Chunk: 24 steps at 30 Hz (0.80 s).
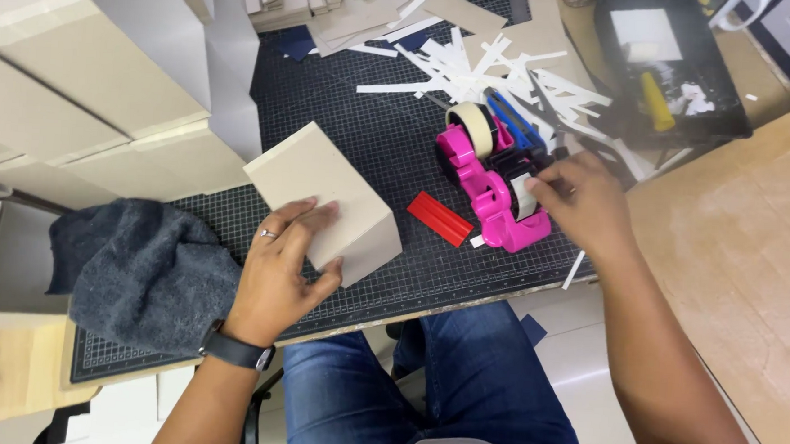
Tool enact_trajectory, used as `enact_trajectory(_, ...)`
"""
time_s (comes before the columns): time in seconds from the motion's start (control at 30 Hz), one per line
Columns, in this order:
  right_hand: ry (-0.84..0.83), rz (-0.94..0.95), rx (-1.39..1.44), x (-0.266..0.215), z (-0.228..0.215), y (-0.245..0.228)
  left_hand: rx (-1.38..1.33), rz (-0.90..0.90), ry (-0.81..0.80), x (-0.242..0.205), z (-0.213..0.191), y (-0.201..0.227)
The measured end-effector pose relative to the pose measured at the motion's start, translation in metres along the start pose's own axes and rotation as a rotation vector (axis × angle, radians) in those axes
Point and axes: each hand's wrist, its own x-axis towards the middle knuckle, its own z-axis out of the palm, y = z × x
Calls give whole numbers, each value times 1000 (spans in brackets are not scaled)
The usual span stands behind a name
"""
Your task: Folding cardboard sheets into boxes and securing them with tape from a dispenser
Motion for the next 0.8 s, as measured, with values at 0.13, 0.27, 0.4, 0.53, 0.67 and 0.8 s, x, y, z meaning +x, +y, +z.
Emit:
enact_trajectory(0.13,-41,-10,66,7,1,6,-2,10,24,-1,1,-1)
enact_trajectory(0.27,-90,2,85,8,-3,4,9,20,36,-5,4,-1)
enact_trajectory(0.4,0,-47,51,9,9,17,-27,21,-49,-8,2,-2)
enact_trajectory(0.53,203,-213,36,-21,-10,-45,-27,17,-22,-12,5,-3)
enact_trajectory(0.67,262,-81,706,-66,28,-125,-47,21,25,-10,9,-8)
enact_trajectory(0.8,-81,437,1749,-120,126,-169,-61,32,82,-14,14,-11)
